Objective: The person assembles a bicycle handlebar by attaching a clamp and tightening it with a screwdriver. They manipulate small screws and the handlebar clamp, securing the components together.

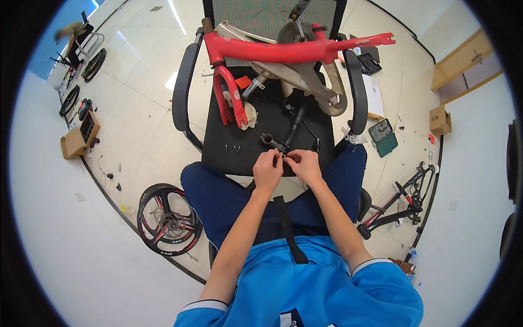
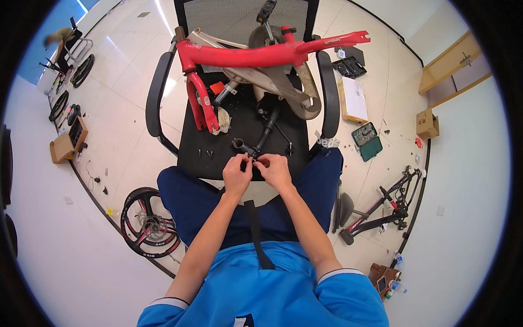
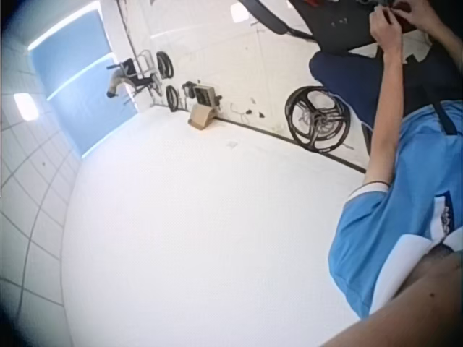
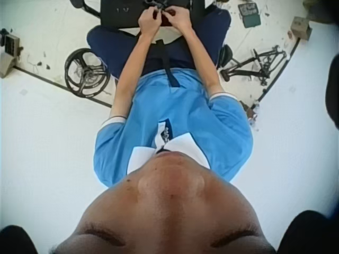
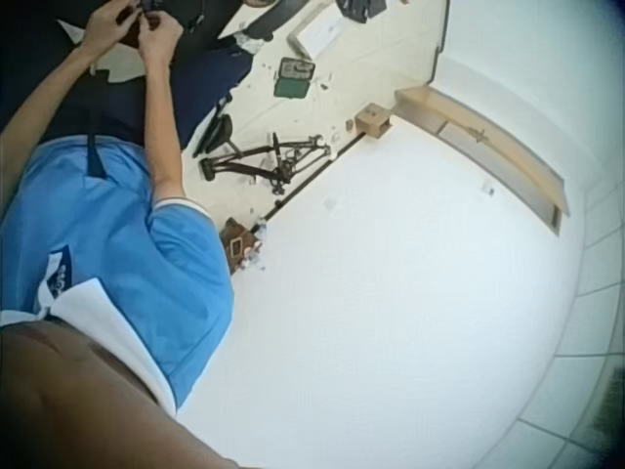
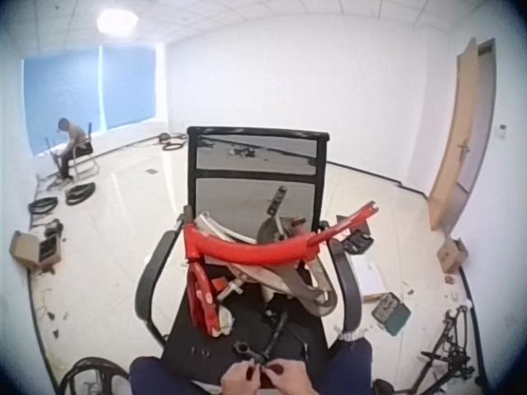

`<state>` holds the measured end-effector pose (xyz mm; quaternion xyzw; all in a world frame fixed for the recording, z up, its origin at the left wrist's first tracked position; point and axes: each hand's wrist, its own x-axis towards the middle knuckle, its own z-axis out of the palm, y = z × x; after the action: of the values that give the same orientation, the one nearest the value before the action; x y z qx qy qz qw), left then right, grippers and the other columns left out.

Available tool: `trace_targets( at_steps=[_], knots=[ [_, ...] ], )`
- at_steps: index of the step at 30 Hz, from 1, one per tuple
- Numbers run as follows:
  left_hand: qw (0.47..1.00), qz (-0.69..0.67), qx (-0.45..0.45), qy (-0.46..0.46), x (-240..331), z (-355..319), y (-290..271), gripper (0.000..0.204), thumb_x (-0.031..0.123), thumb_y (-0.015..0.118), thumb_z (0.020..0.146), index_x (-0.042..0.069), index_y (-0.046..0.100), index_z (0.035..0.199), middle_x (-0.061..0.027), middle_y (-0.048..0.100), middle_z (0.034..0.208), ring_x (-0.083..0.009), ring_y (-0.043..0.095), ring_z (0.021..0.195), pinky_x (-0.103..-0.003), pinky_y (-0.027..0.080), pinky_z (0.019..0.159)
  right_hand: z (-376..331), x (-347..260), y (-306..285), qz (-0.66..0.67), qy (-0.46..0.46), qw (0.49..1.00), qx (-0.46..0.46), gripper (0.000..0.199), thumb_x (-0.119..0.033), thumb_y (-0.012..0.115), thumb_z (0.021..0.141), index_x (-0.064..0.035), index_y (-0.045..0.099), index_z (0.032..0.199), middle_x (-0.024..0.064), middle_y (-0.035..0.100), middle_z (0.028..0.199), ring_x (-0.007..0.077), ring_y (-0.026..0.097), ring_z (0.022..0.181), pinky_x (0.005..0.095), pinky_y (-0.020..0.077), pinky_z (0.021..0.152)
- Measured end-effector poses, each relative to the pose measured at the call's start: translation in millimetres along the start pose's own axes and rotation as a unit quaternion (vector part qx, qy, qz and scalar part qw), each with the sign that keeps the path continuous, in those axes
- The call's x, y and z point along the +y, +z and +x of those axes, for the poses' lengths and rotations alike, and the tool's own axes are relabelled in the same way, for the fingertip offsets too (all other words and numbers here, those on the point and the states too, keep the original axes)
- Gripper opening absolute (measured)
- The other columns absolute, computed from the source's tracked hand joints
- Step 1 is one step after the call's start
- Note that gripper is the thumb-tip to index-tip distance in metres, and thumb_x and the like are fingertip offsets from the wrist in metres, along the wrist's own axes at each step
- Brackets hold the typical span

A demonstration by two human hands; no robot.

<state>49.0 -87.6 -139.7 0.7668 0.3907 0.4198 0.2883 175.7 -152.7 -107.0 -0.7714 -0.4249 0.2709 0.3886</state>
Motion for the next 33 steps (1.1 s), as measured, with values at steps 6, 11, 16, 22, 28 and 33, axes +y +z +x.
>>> trace_targets(
  at_steps=[6, 11, 16, 22, 28, 33],
  knots=[
    [0.999, -0.032, 0.008, -0.016, 1.3, -4.4, 4.9, 0.013, 0.002, 0.075, 0.084, 0.001, 0.062, 0.084, -0.0143, 0.069, 0.084, -0.0302, 0.071, 0.083, -0.038, 0.055, 0.070, 8.4, 10.8, -5.5, -0.110, -0.043, 0.993, -0.032, 0.021, -0.017, 0.082, 0.080, 0.0021, 0.075, 0.087, 0.0165, 0.072, 0.079, 0.0283, 0.072, 0.070, 0.0372, 0.0555, 0.066],
    [0.999, -0.040, 0.002, -0.022, 3.6, -5.5, 4.2, 0.013, 0.001, 0.075, 0.083, 0.001, 0.063, 0.085, -0.0144, 0.070, 0.087, -0.0307, 0.070, 0.084, -0.039, 0.055, 0.073, 13.4, 8.2, -10.0, -0.124, 0.011, 0.990, -0.063, 0.025, -0.018, 0.083, 0.078, 0.0026, 0.068, 0.078, 0.0162, 0.072, 0.077, 0.0285, 0.071, 0.069, 0.0368, 0.0549, 0.065],
    [0.999, -0.046, 0.012, -0.020, 1.0, -9.0, 4.0, 0.011, 0.001, 0.075, 0.084, 0.001, 0.065, 0.089, -0.0141, 0.071, 0.092, -0.0306, 0.070, 0.083, -0.038, 0.056, 0.075, 7.7, 8.4, -3.4, -0.055, -0.026, 0.997, -0.046, 0.022, -0.017, 0.077, 0.083, 0.0036, 0.070, 0.087, 0.0174, 0.072, 0.077, 0.0270, 0.071, 0.069, 0.0358, 0.0550, 0.067],
    [0.993, -0.068, 0.003, -0.093, 3.3, -11.6, 4.6, 0.016, 0.007, 0.072, 0.088, 0.004, 0.065, 0.102, -0.0116, 0.072, 0.093, -0.0306, 0.069, 0.091, -0.040, 0.055, 0.078, 2.4, 3.8, -0.6, -0.021, 0.009, 0.999, -0.039, 0.022, -0.019, 0.071, 0.087, 0.0024, 0.071, 0.092, 0.0178, 0.073, 0.083, 0.0318, 0.072, 0.076, 0.0392, 0.0558, 0.071],
    [0.995, -0.061, -0.003, -0.074, 1.5, -9.2, 1.1, 0.018, 0.008, 0.072, 0.088, 0.005, 0.065, 0.104, -0.0108, 0.072, 0.092, -0.0305, 0.069, 0.090, -0.040, 0.055, 0.078, -0.3, 4.1, 2.3, -0.056, -0.006, 0.998, -0.005, 0.017, -0.018, 0.070, 0.088, -0.0019, 0.072, 0.093, 0.0143, 0.075, 0.087, 0.0321, 0.072, 0.079, 0.0388, 0.0565, 0.072],
    [0.997, -0.030, -0.004, -0.076, -1.3, -9.4, 3.8, 0.017, 0.009, 0.073, 0.088, 0.004, 0.066, 0.103, -0.0111, 0.070, 0.092, -0.0281, 0.069, 0.085, -0.038, 0.055, 0.075, -4.7, -3.7, 3.3, -0.114, -0.063, 0.991, 0.034, 0.017, -0.017, 0.071, 0.087, -0.0024, 0.070, 0.095, 0.0143, 0.074, 0.087, 0.0330, 0.072, 0.081, 0.0409, 0.0567, 0.073]
  ],
)
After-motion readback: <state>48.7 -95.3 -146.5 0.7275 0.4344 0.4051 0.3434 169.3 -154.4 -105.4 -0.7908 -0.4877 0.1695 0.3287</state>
